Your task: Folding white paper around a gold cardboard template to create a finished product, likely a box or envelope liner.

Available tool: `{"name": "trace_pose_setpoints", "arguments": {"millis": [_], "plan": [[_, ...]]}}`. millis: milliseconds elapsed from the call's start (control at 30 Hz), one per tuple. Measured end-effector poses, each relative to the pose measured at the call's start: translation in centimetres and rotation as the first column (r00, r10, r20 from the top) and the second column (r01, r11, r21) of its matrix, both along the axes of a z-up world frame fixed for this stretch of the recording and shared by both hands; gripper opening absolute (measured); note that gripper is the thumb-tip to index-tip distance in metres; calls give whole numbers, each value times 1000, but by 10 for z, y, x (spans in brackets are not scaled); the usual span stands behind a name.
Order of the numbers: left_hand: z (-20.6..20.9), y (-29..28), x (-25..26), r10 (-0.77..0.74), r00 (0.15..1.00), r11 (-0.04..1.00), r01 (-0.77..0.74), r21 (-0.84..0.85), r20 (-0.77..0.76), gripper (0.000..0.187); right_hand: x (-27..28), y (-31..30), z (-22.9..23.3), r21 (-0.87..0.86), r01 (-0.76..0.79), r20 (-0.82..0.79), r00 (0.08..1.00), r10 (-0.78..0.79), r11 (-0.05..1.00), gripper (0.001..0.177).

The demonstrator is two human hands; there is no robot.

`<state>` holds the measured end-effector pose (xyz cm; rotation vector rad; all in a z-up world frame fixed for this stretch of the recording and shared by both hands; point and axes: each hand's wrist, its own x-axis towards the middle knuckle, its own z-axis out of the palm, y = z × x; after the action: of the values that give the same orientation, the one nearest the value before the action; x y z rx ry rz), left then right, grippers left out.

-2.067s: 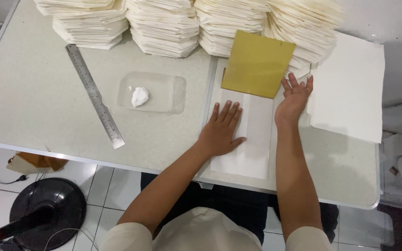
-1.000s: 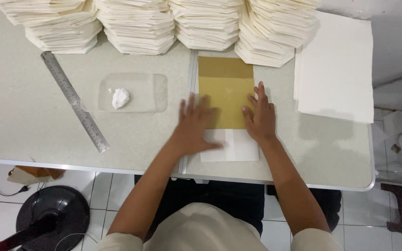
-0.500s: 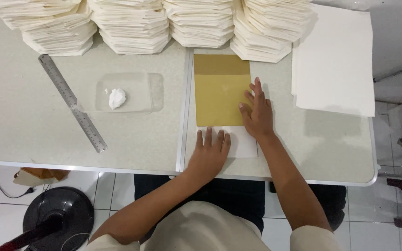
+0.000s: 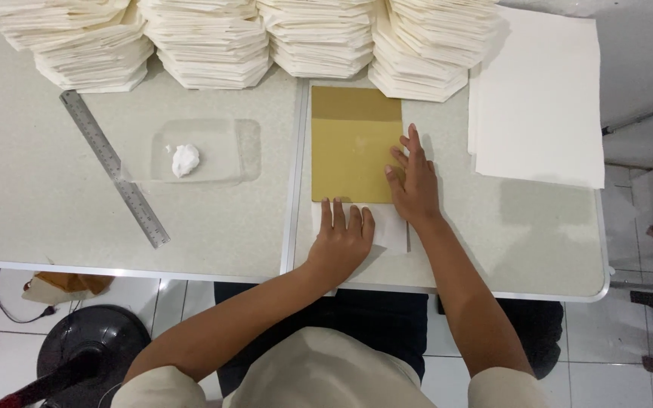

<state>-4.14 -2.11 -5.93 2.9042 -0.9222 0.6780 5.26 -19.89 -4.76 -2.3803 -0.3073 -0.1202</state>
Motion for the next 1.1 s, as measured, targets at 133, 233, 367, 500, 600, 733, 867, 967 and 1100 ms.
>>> {"name": "trace_pose_setpoints", "arguments": {"millis": [133, 233, 367, 500, 600, 733, 867, 967, 1100], "plan": [[5, 1, 8, 11, 999, 1000, -10, -17, 51, 38, 4, -4, -7, -10, -8, 2, 1000, 8, 1000, 71], [10, 0, 19, 90, 986, 995, -83, -48, 143, 33, 4, -6, -6, 19, -33, -7, 999, 33, 999, 73], [11, 3, 32, 134, 981, 991, -130, -39, 139, 31, 2, -7, -6, 34, -51, -28, 998, 52, 998, 72], [3, 11, 39, 113, 989, 994, -112, -7, 92, 38, 2, -11, -16, 48, -70, -33, 997, 72, 996, 74], [5, 22, 39, 81, 997, 995, -80, 52, -11, 41, -1, -8, -8, 106, -66, -61, 995, 73, 992, 74], [5, 26, 42, 51, 998, 997, -49, 51, -35, 42, 0, -6, -9, 69, -56, -44, 997, 59, 996, 74], [9, 30, 50, 47, 997, 999, -47, 3, -64, 44, 0, -7, -8, 24, -52, -39, 998, 53, 998, 76], [22, 32, 54, 77, 986, 995, -85, -49, -145, 42, -2, -6, -7, 23, -59, -38, 997, 60, 998, 76], [33, 30, 63, 145, 938, 976, -188, -112, -314, 38, -2, -3, -5, 19, -65, -46, 997, 66, 998, 78]]}}
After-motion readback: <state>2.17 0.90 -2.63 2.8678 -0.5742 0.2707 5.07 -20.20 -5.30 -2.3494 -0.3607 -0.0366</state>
